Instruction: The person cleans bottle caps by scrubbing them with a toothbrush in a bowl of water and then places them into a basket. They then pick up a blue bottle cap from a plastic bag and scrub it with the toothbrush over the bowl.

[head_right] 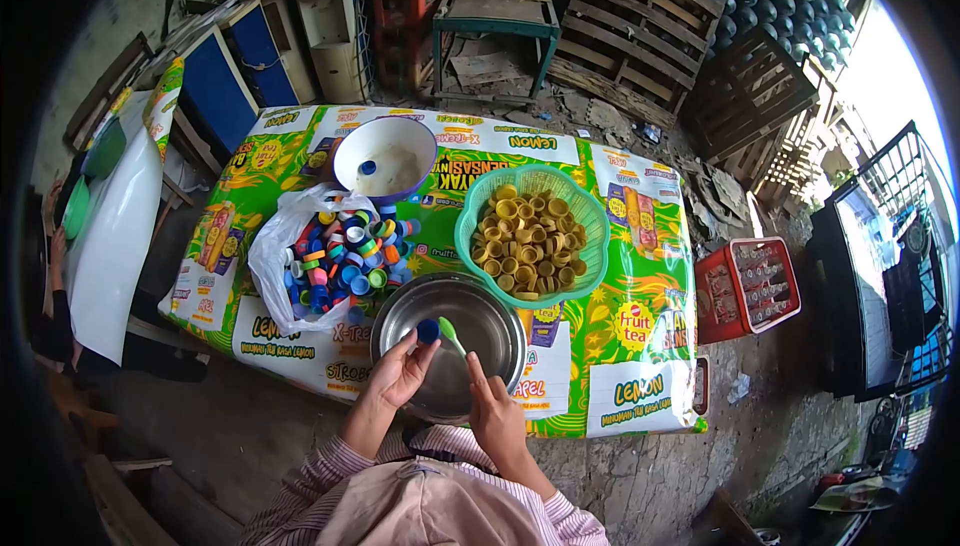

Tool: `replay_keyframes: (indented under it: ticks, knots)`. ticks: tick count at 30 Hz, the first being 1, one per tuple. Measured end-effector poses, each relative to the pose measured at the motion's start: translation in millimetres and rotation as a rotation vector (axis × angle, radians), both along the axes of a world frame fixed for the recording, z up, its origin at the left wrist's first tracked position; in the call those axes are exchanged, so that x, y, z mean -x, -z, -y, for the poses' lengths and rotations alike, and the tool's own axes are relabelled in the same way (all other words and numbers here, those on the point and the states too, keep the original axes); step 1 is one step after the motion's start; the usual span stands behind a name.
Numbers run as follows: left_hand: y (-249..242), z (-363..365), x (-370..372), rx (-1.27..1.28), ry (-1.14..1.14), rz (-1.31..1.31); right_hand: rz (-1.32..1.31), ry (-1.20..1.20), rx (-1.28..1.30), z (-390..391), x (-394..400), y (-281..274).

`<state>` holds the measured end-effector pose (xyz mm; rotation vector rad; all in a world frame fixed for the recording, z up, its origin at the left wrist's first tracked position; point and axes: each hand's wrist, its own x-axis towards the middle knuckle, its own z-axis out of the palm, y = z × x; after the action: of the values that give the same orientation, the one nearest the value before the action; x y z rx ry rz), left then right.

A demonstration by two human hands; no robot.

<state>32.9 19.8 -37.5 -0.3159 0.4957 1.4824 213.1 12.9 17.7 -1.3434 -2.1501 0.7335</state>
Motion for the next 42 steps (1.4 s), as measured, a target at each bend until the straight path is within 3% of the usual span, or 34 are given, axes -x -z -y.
replay_keyframes:
  ticks: [2,6,10,13,17,21,25,30,37,40,42]
  knots:
    - [-0.2,-0.8,1.2,-0.006,0.008,0.021,0.051,-0.153,-0.013,8.6,-1.4,-3.1]
    - [-4.0,1.0,-1.7,-0.032,-0.031,-0.082,0.011,0.021,0.058,0.5,-5.0,7.5]
    - [0.7,4.0,-2.1,-0.035,0.039,-0.181,-0.020,-0.147,0.010,6.5,0.8,3.1]
    - [-8.3,4.8,-11.4,-0.019,0.015,-0.244,-0.049,-0.016,-0.028,-8.9,2.5,11.7]
    - [-7.2,6.1,-7.0,-0.035,0.086,-0.272,-0.091,-0.161,-0.067,3.7,3.8,11.9]
    - [-12.2,7.4,-11.2,0.016,0.045,-0.251,-0.032,0.018,-0.056,-8.5,-3.8,14.8]
    - [-21.8,2.1,-5.4,-0.009,0.071,-0.210,-0.076,-0.032,-0.085,3.7,-10.8,7.4]
    - [-29.1,3.0,-8.5,-0.180,0.100,-0.506,-0.125,0.025,-0.052,1.6,-19.2,2.1]
    - [-34.2,-1.0,-1.2,-0.196,0.203,-0.199,-0.122,0.000,-0.025,6.5,-19.6,-2.5]
    - [-35.9,-1.2,-5.3,-0.142,0.251,-0.404,-0.115,-0.010,-0.027,9.3,-17.2,-3.2]
    - [-30.9,-1.9,-1.1,-0.221,0.275,-0.278,-0.126,-0.002,-0.033,8.7,-16.2,-6.9]
